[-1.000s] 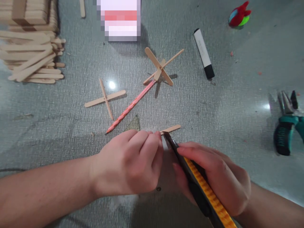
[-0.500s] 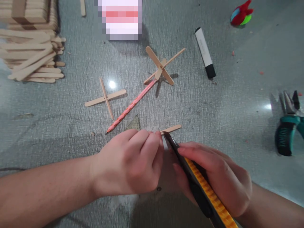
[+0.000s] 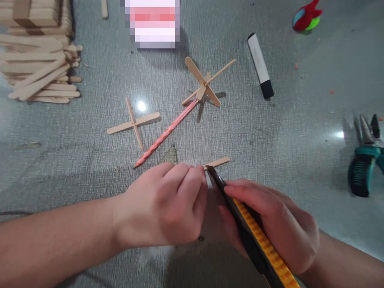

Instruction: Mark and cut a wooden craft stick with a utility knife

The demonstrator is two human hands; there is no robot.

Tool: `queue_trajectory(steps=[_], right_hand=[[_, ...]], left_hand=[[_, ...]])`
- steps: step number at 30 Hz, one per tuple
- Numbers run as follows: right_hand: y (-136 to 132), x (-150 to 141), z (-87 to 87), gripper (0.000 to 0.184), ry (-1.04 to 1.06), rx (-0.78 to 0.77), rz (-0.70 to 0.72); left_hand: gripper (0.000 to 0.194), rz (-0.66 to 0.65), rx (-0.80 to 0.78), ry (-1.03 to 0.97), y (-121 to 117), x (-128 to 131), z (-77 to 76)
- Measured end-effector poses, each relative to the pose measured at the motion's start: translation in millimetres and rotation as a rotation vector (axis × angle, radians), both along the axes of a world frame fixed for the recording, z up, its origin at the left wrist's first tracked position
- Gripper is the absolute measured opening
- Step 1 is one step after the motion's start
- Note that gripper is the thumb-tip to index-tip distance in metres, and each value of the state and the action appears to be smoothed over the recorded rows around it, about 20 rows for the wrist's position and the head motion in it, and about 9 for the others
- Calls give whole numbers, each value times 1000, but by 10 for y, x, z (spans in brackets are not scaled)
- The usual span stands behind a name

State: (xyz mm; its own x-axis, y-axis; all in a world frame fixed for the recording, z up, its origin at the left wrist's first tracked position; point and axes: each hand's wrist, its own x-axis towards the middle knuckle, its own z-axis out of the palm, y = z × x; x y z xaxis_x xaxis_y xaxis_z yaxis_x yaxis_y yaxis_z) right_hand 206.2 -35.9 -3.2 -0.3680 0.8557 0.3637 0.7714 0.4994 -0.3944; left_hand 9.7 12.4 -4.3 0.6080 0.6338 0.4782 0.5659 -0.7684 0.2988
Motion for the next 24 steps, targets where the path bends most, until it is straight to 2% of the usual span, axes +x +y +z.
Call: queue_trajectory(steps=[11, 17, 24], right_hand=[[-6, -8, 5, 14, -36, 39, -10], [-12, -58, 25, 21, 16, 27, 20], [41, -35, 22, 24, 47, 20, 104]], left_hand=[[34, -12, 20, 16, 1, 5, -17], [33, -54, 23, 76, 29, -22, -12], [31, -17, 26, 105, 25, 0, -5]])
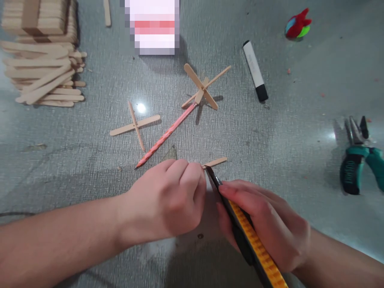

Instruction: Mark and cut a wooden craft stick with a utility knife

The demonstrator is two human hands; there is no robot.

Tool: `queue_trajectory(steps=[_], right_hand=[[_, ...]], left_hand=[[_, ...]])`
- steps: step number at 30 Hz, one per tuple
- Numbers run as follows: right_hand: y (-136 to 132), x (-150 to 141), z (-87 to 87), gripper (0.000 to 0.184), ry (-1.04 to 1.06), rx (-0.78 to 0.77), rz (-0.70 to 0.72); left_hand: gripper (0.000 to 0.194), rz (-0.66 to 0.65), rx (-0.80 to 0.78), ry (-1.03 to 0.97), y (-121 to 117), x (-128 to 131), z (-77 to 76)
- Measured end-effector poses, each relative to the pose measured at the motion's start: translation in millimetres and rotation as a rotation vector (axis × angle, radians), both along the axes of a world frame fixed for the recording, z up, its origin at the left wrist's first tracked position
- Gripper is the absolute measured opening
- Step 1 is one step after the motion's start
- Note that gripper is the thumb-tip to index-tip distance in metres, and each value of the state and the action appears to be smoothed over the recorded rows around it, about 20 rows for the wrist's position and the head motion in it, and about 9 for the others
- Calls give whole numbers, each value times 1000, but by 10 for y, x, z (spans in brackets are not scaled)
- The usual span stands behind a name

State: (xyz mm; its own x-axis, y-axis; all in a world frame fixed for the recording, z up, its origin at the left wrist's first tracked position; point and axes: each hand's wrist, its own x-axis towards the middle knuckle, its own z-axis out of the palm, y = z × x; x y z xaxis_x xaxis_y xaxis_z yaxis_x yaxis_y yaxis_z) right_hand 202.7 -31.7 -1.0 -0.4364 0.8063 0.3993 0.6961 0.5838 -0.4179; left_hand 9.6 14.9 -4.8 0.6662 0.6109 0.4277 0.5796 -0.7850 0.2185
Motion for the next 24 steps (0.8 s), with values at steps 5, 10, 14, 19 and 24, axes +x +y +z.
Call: queue_trajectory(steps=[5, 10, 14, 19, 24], right_hand=[[68, 18, 2, 12, 44, -39, 83], [135, 2, 11, 20, 84, -61, 147], [126, 6, 14, 19, 94, -67, 184], [108, 37, 6, 18, 123, -79, 240], [133, 44, -12, 20, 121, -92, 244]], left_hand=[[35, 2, 33, 8, -3, 26, -5], [34, 17, 27, 31, 0, 26, -13], [32, 9, 6, 47, 10, 10, -2], [33, 31, -47, 26, 25, 18, 6], [39, 37, -112, -19, 32, 44, 4]])
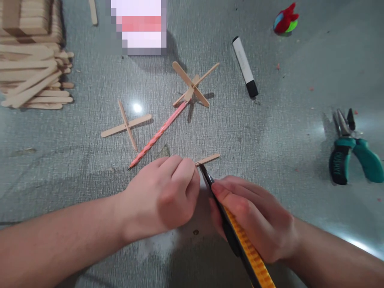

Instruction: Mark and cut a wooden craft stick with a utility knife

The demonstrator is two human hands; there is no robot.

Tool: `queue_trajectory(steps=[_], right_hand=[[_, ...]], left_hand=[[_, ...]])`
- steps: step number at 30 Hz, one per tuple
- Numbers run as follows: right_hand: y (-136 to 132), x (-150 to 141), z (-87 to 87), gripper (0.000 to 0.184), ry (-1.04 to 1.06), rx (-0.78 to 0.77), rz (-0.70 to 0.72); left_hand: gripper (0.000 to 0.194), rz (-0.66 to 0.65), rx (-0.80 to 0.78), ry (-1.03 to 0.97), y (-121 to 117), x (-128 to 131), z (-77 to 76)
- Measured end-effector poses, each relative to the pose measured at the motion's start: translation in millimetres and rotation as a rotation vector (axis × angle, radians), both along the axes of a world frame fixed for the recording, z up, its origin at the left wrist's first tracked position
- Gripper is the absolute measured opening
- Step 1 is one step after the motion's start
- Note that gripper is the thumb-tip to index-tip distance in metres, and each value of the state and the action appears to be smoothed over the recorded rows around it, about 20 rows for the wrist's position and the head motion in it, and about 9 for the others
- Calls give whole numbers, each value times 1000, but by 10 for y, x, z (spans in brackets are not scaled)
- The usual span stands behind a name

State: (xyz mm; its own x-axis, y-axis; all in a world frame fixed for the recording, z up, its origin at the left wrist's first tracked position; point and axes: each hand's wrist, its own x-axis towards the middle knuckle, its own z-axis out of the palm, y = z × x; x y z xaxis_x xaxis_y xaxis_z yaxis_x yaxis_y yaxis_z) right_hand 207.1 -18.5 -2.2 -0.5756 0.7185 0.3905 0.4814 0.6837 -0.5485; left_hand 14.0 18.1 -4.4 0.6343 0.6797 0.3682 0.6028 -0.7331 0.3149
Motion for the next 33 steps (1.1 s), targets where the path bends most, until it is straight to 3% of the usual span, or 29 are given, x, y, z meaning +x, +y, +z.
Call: queue_trajectory(steps=[5, 11, 19, 27, 33], right_hand=[[59, 3, 31, 13, -59, 32, -2], [115, 1, 42, 21, 9, -119, 52], [38, 36, 31, 14, -25, -26, 19], [-8, 39, -1, 13, -109, 127, -37], [65, 40, 23, 15, -100, -15, 34]], left_hand=[[39, -14, -23, -21, 2, -13, 17], [39, -10, -28, -34, 9, -16, 31], [37, -20, 55, 52, 6, -43, 9], [40, -25, -24, 25, 32, -45, 24], [38, -11, -107, -33, 56, -31, 8]])
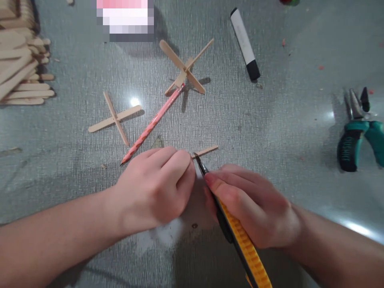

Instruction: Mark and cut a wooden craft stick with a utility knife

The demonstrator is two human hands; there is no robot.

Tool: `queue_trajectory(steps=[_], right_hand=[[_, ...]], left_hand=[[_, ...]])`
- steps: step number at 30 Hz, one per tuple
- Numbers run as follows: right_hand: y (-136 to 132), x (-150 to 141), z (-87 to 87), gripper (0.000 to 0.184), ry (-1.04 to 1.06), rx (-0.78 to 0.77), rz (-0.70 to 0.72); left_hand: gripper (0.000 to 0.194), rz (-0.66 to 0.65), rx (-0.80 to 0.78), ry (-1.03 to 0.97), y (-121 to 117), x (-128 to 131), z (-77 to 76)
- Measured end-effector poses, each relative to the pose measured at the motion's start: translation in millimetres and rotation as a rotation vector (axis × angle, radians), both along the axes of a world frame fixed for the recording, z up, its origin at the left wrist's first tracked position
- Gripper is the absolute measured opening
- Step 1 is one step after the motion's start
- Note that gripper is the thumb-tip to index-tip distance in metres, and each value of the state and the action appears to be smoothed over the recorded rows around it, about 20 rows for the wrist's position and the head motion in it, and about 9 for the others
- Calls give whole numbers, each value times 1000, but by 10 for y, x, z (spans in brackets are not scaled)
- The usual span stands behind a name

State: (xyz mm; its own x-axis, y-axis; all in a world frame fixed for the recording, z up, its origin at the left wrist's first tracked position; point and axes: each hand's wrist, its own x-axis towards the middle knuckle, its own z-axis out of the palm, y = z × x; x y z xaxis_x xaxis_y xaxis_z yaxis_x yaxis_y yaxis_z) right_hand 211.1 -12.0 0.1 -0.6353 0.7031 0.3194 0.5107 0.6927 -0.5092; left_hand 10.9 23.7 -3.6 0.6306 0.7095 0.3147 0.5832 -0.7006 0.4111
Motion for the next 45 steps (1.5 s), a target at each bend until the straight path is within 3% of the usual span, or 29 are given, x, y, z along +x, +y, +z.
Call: queue_trajectory(steps=[4, 9, 14, 22, 27, 31, 37, 40, 45], right_hand=[[23, -23, -4, 20, 41, -70, 2], [12, -2, -20, 12, 107, -85, -16], [9, 73, 34, 14, -78, 15, 29], [61, 42, 88, 32, -76, 11, 75], [42, 85, 190, 29, -127, -216, 81], [-66, 154, 359, 46, -78, -348, 68], [-399, -18, 450, 36, -225, -404, -187], [-620, -140, 374, 48, -238, -229, -410], [-800, -213, 329, 62, -274, -170, -486]], left_hand=[[39, -5, 10, -10, 3, -13, 3], [40, 31, 15, -16, -15, 0, -1], [40, 26, 91, -10, -37, -35, 2], [18, 2, 198, 6, -36, -184, 22], [27, 5, 204, 22, -20, -170, -28], [31, -29, 205, 34, -33, -141, -32], [35, -66, 282, 9, -76, -115, -52], [34, -65, 306, -4, -106, -111, -61], [34, -91, 374, 52, -130, -114, -38]])
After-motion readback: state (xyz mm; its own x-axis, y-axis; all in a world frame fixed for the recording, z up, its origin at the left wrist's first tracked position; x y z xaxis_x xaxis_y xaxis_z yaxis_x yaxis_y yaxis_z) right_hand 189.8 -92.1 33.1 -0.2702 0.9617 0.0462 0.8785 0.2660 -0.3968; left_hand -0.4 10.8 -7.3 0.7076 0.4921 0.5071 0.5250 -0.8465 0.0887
